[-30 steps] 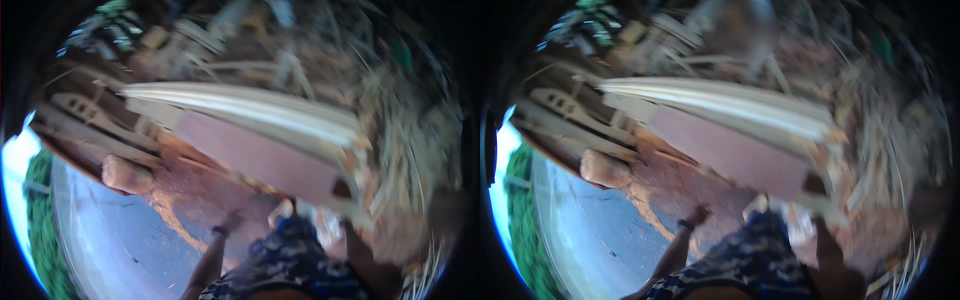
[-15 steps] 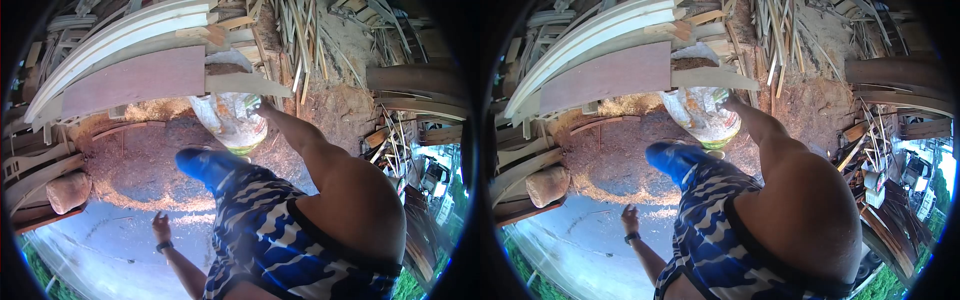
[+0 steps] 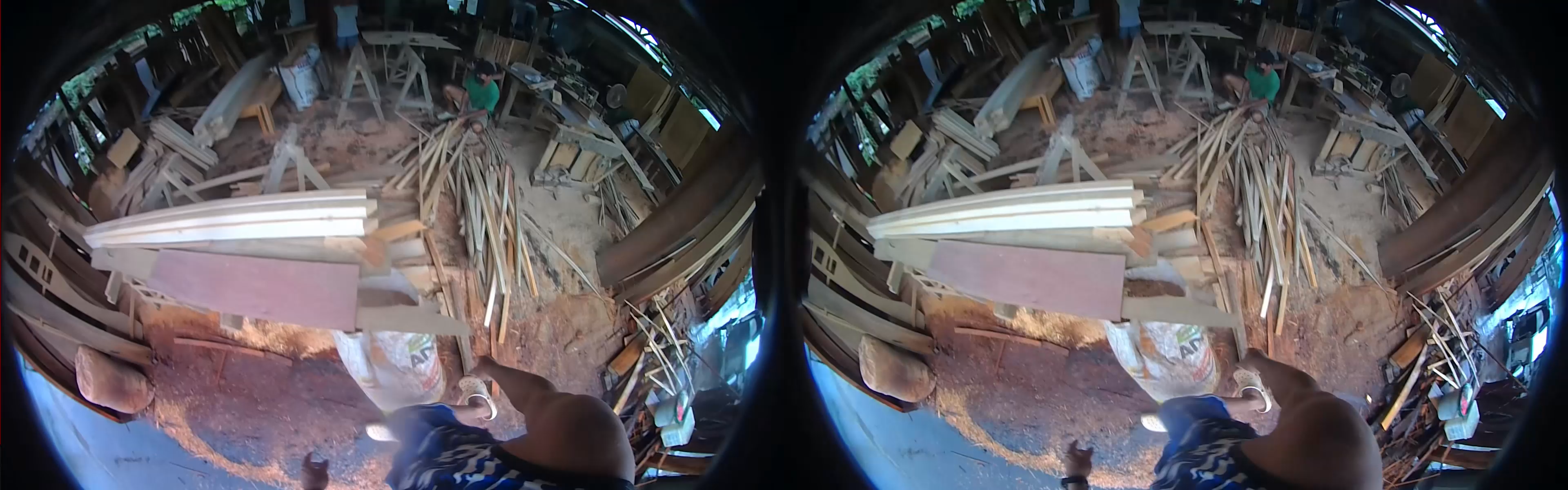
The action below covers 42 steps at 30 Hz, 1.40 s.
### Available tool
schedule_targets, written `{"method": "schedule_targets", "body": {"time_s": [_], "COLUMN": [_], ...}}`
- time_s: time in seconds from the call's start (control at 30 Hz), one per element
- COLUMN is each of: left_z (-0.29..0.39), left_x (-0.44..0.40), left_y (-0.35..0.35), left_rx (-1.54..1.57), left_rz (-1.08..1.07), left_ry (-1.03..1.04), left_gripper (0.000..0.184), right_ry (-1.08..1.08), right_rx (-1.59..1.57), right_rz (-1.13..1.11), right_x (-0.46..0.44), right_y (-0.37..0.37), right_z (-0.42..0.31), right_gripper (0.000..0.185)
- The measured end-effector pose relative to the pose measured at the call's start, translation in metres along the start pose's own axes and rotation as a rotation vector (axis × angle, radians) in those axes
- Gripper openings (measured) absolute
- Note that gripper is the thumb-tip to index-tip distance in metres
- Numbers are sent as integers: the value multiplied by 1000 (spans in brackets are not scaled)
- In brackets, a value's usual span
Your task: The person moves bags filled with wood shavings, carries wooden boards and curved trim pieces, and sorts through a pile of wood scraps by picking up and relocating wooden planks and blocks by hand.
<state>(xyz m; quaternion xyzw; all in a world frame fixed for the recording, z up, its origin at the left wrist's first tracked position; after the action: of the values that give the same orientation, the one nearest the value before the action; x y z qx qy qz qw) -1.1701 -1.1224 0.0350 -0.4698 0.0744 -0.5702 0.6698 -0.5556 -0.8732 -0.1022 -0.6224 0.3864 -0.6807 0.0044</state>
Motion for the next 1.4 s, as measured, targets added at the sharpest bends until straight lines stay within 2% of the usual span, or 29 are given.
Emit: {"method": "schedule_targets", "body": {"time_s": [0.03, 0.1, 0.13, 0.2, 0.3, 0.33, 0.37, 0.43, 0.47, 0.5, 0.53, 0.57, 0.63, 0.67, 0.7, 0.73, 0.77, 0.8, 0.83, 0.9, 0.93, 1.03, 1.07, 1.1, 1.17, 1.23, 1.27, 1.37, 1.4], "left_z": [4, 30, 49, 117, 161, 160, 140, 212, 275, 288, 292, 285, 290, 302, 317, 335, 350, 372, 370, 357, 364, 400, 401, 399, 389, 379, 342, 328, 325], "left_x": [-14, -29, -38, -60, -105, -136, -172, -172, -152, -159, -175, -185, -192, -201, -200, -200, -203, -209, -223, -244, -245, -221, -223, -224, -236, -251, -269, -252, -244], "left_y": [18, 44, 52, 64, 117, 155, 203, 203, 170, 176, 195, 216, 240, 249, 252, 253, 256, 261, 274, 305, 297, 262, 263, 262, 263, 267, 295, 297, 295], "left_rx": [-63, -40, 43, 11, -135, -199, -157, -231, -169, -6, -15, -30, 7, 34, 138, 208, 277, 178, 60, -171, -127, -400, -397, -394, -326, -184, -60, -79, 32], "left_rz": [-51, -11, -117, -171, -251, -273, -184, -278, -257, -315, -262, -220, -93, -21, -31, -8, 16, 25, 6, -38, 51, 441, 494, 547, 427, 78, 39, 53, 216], "left_ry": [-12, 116, 88, 226, 531, 648, 789, 723, 675, 400, 355, 305, 262, 245, 262, 304, 346, 517, 475, 392, 297, -36, -59, -84, -61, 34, 98, 31, 53], "left_gripper": [65, 64, 63, 64, 62, 61, 57, 56, 60, 73, 79, 85, 92, 96, 102, 92, 82, 56, 52, 44, 49, 48, 47, 46, 45, 44, 41, 39, 29], "right_ry": [-65, -112, -133, -157, -43, -84, -187, -217, -287, -414, -336, -121, -73, -163, -105, -319, -274, -227, -178, -189, -202, -352, -347, -315, -251, -297, -320, -347, -365], "right_rx": [86, 162, 147, 21, -785, -925, -1056, -1184, -1280, -1373, -1404, -1399, -1256, -1187, -1084, -953, -911, -870, -831, -793, -771, -923, -925, -895, -833, -864, -883, -811, -797], "right_rz": [69, 209, 288, 345, -133, -178, -385, -488, -579, -770, -828, -736, -681, -685, -648, -653, -672, -693, -714, -604, -547, -562, -531, -535, -550, -544, -540, -635, -667], "right_x": [-27, -9, 4, 29, 80, 86, 75, 64, 74, 49, 34, 37, 33, 86, 89, 60, 32, 9, -3, -14, -20, -28, 0, -7, -15, -15, -8, -25, -32], "right_y": [0, -25, -43, -77, -96, -99, -96, -92, -97, -87, -82, -85, -88, -121, -128, -116, -102, -87, -76, -75, -80, -92, -118, -115, -109, -109, -114, -104, -99], "right_z": [13, 19, 19, 15, -4, -14, -19, -39, -54, -65, -75, -79, -91, -110, -114, -115, -111, -109, -108, -105, -107, -112, -115, -113, -116, -114, -116, -114, -114], "right_gripper": [62, 62, 63, 65, 65, 65, 63, 54, 47, 39, 33, 29, 27, 26, 25, 25, 24, 24, 27, 28, 29, 28, 28, 28, 27, 28, 28, 27, 27]}}
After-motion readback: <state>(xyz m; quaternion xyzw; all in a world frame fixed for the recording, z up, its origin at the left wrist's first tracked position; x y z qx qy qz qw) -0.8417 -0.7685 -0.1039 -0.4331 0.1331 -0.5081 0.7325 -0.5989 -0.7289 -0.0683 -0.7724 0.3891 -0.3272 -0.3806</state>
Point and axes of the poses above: each hand's wrist, its own x-axis away from the middle knuckle, its own y-axis out of the palm, z = x × y, the point moved 6 cm from there along -x, towards the middle knuckle, and after that the axes turned 6 degrees about y, right-handed, at the moved point
